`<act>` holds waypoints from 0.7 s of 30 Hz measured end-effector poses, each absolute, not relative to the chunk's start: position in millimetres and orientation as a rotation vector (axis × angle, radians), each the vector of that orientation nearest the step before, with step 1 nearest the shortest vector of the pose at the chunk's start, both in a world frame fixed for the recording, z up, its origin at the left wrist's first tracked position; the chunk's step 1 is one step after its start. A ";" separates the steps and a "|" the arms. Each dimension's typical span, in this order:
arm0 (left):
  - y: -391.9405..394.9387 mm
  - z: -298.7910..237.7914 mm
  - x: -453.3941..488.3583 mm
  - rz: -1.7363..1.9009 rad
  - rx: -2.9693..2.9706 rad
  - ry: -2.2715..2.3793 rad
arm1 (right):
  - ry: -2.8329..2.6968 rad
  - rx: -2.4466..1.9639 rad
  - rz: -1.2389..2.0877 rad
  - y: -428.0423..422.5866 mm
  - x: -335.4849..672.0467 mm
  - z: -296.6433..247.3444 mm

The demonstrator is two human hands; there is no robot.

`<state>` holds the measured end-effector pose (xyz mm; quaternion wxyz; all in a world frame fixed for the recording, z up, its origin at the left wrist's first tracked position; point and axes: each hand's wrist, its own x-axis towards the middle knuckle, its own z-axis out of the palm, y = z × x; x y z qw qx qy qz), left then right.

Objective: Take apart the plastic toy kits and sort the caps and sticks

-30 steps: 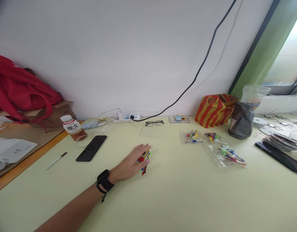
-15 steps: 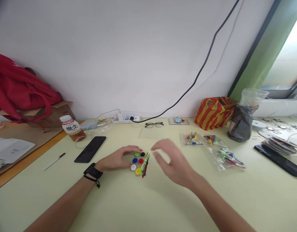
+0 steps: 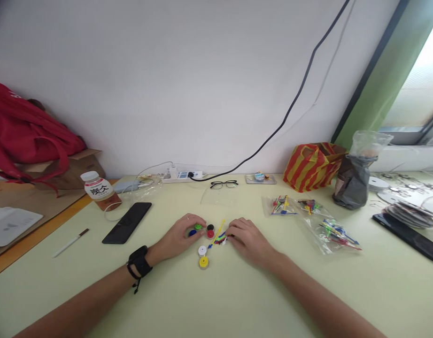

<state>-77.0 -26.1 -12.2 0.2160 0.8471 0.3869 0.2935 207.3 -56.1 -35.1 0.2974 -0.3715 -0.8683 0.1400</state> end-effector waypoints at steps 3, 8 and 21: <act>-33.7 -3.2 -79.2 0.812 2.369 1.021 | -2.243 -1.019 0.404 -49.4 212.6 -37.0; -45.4 6.0 -81.4 0.610 2.570 0.824 | -2.206 -1.057 0.533 -55.5 216.2 -33.5; -37.5 -6.9 -78.7 0.756 2.646 0.906 | -2.126 -1.156 0.507 -58.2 221.8 -32.3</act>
